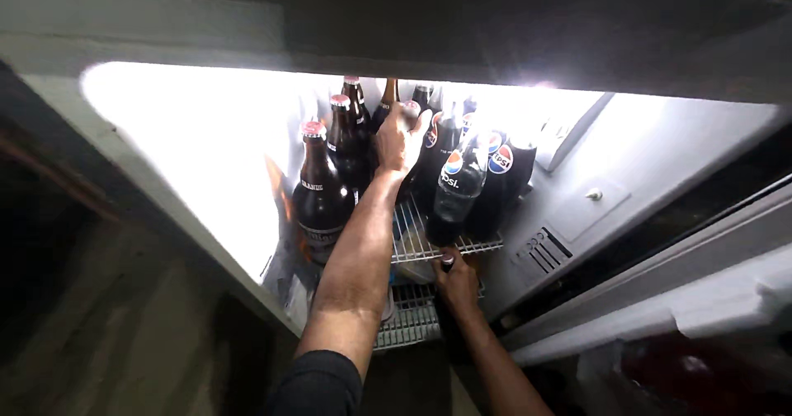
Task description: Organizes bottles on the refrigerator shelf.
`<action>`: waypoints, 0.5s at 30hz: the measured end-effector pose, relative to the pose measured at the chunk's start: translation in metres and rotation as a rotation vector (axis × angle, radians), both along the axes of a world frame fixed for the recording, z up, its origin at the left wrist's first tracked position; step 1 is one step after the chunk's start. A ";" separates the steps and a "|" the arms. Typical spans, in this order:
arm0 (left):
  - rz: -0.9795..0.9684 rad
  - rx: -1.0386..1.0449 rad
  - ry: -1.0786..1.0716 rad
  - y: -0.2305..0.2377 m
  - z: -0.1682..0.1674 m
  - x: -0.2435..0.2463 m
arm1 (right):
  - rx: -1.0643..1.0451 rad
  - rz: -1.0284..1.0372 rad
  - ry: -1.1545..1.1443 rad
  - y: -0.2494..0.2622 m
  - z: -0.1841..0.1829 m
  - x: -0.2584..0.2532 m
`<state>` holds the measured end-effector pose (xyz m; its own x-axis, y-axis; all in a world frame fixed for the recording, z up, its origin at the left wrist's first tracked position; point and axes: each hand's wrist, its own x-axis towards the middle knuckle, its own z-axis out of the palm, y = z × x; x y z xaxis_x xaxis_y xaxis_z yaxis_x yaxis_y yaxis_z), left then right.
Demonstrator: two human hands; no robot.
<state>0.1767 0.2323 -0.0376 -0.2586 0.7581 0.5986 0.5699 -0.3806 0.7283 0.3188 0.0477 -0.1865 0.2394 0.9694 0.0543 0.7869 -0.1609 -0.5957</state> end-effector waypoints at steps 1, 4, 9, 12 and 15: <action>-0.013 0.018 0.000 -0.003 -0.001 0.001 | 0.000 0.006 0.007 0.000 0.000 0.001; -0.056 0.110 -0.031 -0.006 -0.007 0.000 | 0.002 0.008 0.015 0.000 0.001 0.001; -0.076 0.171 -0.109 -0.009 -0.012 -0.006 | 0.008 -0.004 0.023 0.000 -0.001 -0.002; -0.094 0.224 -0.147 -0.010 -0.015 -0.006 | 0.002 -0.010 0.021 0.001 0.001 -0.003; -0.130 0.265 -0.174 -0.014 -0.017 -0.004 | -0.014 -0.012 0.014 0.000 0.002 -0.003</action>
